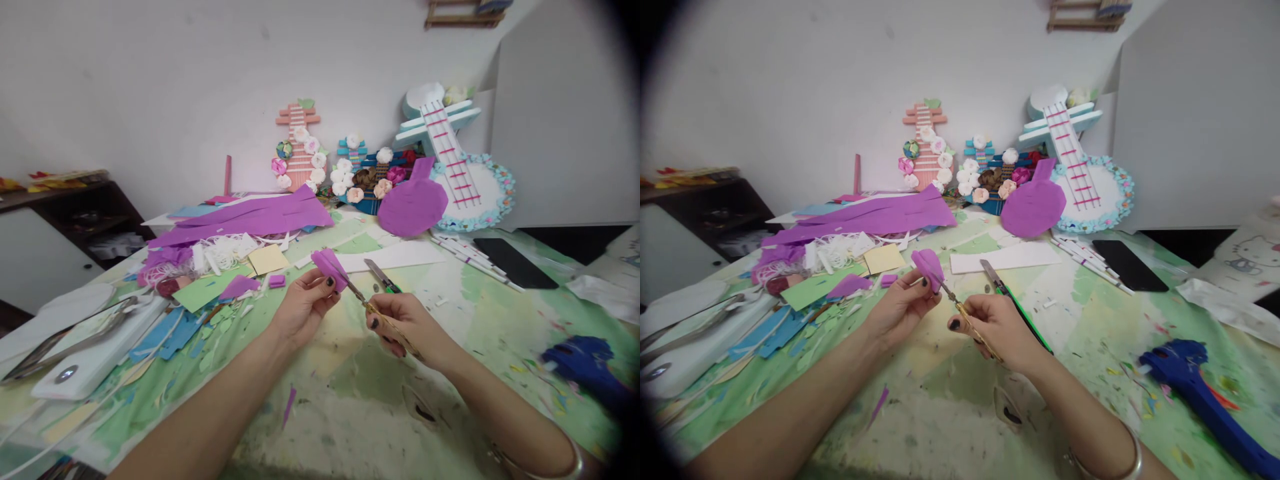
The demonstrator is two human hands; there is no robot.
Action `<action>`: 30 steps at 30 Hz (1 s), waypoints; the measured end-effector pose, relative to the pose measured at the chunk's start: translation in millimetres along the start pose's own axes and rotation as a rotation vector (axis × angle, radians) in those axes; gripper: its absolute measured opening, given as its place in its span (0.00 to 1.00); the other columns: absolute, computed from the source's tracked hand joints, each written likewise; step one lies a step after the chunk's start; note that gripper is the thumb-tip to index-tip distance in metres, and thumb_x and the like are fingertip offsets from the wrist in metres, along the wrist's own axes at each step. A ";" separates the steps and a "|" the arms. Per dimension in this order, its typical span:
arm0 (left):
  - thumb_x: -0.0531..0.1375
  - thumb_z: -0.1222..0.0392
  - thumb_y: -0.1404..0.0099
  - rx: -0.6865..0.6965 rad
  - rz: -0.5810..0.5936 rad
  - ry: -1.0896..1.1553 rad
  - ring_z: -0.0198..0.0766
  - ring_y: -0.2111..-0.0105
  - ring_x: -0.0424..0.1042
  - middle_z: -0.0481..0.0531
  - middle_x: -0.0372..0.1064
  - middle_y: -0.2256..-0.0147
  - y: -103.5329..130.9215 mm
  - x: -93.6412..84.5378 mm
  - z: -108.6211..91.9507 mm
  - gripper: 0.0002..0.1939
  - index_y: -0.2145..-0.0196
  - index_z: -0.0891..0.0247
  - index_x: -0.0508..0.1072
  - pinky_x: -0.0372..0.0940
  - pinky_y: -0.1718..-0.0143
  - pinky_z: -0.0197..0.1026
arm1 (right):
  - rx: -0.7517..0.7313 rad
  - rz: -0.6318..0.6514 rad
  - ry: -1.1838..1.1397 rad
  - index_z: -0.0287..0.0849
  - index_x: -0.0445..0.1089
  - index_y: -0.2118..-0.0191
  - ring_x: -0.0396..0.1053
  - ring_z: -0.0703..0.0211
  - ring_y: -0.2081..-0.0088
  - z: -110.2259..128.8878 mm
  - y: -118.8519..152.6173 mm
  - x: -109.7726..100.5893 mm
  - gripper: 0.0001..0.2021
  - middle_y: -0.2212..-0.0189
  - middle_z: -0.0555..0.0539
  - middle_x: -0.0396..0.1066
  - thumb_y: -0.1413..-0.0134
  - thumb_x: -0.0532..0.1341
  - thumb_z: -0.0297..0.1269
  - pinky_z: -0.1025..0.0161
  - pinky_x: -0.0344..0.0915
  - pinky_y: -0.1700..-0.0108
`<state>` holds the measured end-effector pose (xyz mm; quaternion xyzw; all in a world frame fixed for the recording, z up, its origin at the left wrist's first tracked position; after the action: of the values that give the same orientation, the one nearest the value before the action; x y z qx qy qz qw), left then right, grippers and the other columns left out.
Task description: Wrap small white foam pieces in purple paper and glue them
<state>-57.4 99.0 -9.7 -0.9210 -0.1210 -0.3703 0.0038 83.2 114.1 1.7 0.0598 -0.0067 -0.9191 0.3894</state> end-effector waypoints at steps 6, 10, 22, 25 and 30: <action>0.72 0.69 0.58 0.006 0.003 -0.005 0.30 0.74 0.70 0.49 0.74 0.75 -2.0 -1.8 -0.3 0.13 0.71 0.66 0.76 0.66 0.68 0.35 | 0.046 -0.036 0.030 0.42 0.55 0.82 0.48 0.73 0.91 0.0 0.5 -2.5 0.24 0.91 0.61 0.46 0.60 0.67 0.52 0.71 0.43 0.88; 0.72 0.69 0.58 0.011 0.006 -0.003 0.29 0.74 0.70 0.49 0.74 0.74 -1.6 -1.4 -0.5 0.14 0.71 0.66 0.77 0.66 0.68 0.35 | 0.069 -0.051 0.047 0.42 0.56 0.83 0.50 0.71 0.92 -1.0 2.0 -3.6 0.22 0.93 0.61 0.46 0.59 0.67 0.50 0.71 0.45 0.89; 0.72 0.68 0.57 0.017 0.047 -0.039 0.29 0.75 0.70 0.48 0.74 0.75 -1.7 2.6 -1.0 0.14 0.71 0.66 0.77 0.66 0.68 0.34 | 0.064 -0.054 -0.002 0.41 0.57 0.81 0.49 0.73 0.91 -3.8 1.8 -2.0 0.22 0.90 0.61 0.49 0.60 0.68 0.51 0.72 0.44 0.89; 0.72 0.68 0.58 0.005 0.061 -0.049 0.28 0.75 0.70 0.48 0.74 0.76 -0.3 5.0 1.3 0.15 0.70 0.67 0.77 0.66 0.69 0.33 | 0.031 -0.045 -0.024 0.41 0.58 0.80 0.49 0.73 0.90 -4.0 1.5 0.1 0.22 0.89 0.60 0.49 0.59 0.67 0.52 0.72 0.44 0.88; 0.73 0.68 0.59 -0.018 0.071 -0.051 0.29 0.75 0.70 0.49 0.73 0.76 0.7 6.7 5.4 0.16 0.70 0.68 0.78 0.65 0.68 0.33 | -0.016 -0.029 -0.043 0.40 0.59 0.78 0.50 0.74 0.89 -2.1 0.9 3.4 0.23 0.87 0.60 0.52 0.57 0.65 0.56 0.73 0.45 0.88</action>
<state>-48.9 100.3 -9.0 -0.9338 -0.0849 -0.3475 0.0057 81.8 111.0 -0.7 0.0370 -0.0069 -0.9258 0.3761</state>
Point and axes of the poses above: each hand's wrist, its own y-axis away from the middle knuckle, its own x-axis out of the palm, z = x × y, the point moved 8 cm from there along -y, towards the middle knuckle
